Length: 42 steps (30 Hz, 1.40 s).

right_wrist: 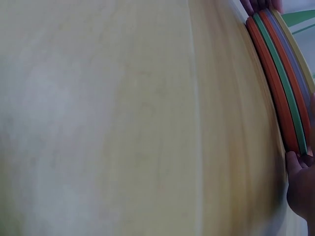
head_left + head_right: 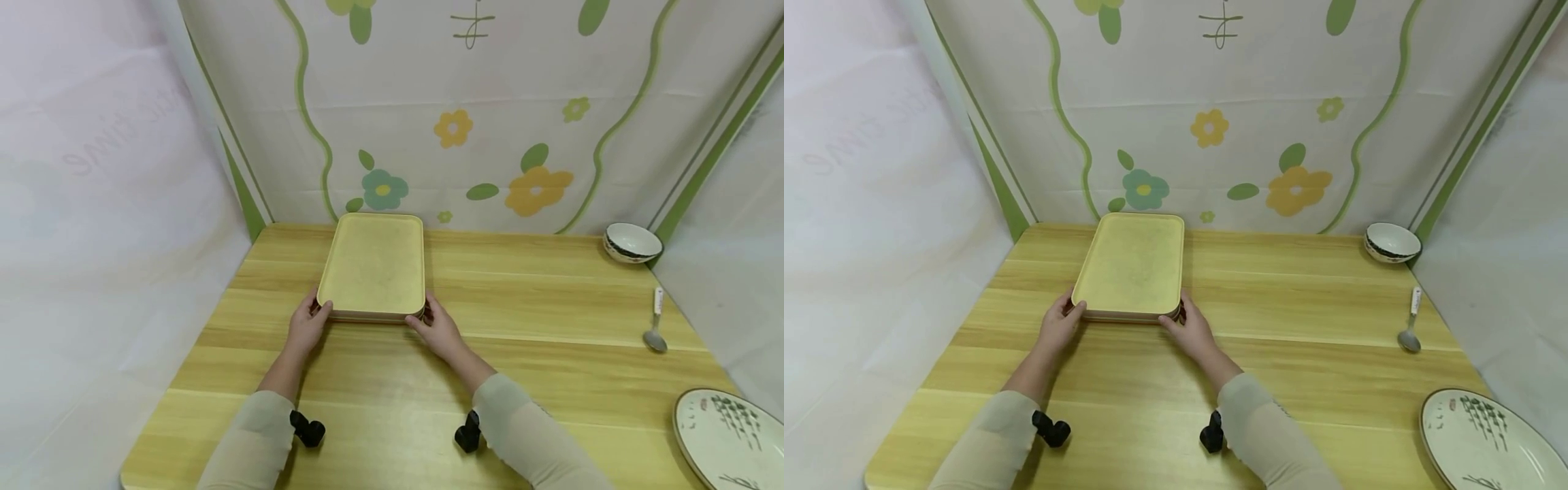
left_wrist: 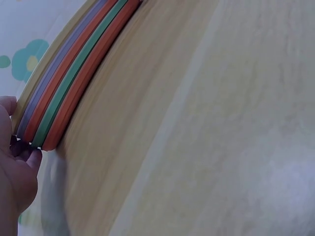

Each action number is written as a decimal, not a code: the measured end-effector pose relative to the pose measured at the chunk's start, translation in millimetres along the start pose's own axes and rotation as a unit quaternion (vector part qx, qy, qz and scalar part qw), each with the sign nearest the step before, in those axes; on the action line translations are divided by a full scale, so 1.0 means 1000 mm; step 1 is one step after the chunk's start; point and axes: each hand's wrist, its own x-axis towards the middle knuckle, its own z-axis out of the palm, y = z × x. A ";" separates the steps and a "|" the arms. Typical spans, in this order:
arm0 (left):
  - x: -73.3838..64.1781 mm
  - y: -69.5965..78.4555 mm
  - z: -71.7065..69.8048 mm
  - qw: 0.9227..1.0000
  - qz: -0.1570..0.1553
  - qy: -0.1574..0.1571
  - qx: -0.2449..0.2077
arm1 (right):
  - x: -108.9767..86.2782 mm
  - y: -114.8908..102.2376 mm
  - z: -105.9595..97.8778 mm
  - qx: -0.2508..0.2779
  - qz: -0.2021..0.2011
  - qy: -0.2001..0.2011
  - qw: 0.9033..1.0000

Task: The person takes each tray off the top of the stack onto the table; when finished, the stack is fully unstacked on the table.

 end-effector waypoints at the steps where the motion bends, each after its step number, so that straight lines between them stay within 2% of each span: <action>1: 0.000 0.000 0.000 1.000 -0.002 0.001 -0.001 | 0.000 0.000 0.000 0.000 -0.001 0.002 1.000; 6: 0.001 0.002 0.002 1.000 -0.006 0.008 -0.016 | 0.000 0.001 0.000 -0.004 -0.001 0.001 1.000; 10: 0.000 0.006 0.002 1.000 0.000 0.016 -0.003 | 0.000 0.001 0.000 -0.008 0.006 -0.002 1.000; 17: -0.004 0.021 0.003 1.000 0.012 0.010 0.008 | 0.001 -0.001 -0.001 -0.009 0.006 0.007 1.000; 22: -0.004 0.029 0.005 1.000 0.020 0.020 0.001 | 0.002 0.001 0.000 -0.013 0.009 0.010 1.000; 26: -0.001 0.029 0.006 0.998 0.032 0.029 -0.042 | 0.002 0.002 0.000 -0.007 0.010 0.011 1.000; 29: 0.001 0.027 0.006 0.995 0.015 0.024 -0.095 | 0.003 0.003 0.001 -0.003 0.008 0.011 1.000; 33: 0.001 0.024 0.007 0.988 -0.029 0.015 -0.153 | 0.004 0.005 0.002 -0.002 0.004 0.014 1.000; 35: 0.001 0.023 0.008 0.982 -0.041 0.019 -0.184 | 0.005 0.006 0.002 -0.003 0.004 0.019 1.000; 42: 0.000 0.023 0.013 0.965 -0.044 0.053 -0.252 | 0.007 0.008 0.004 -0.009 0.003 0.037 0.999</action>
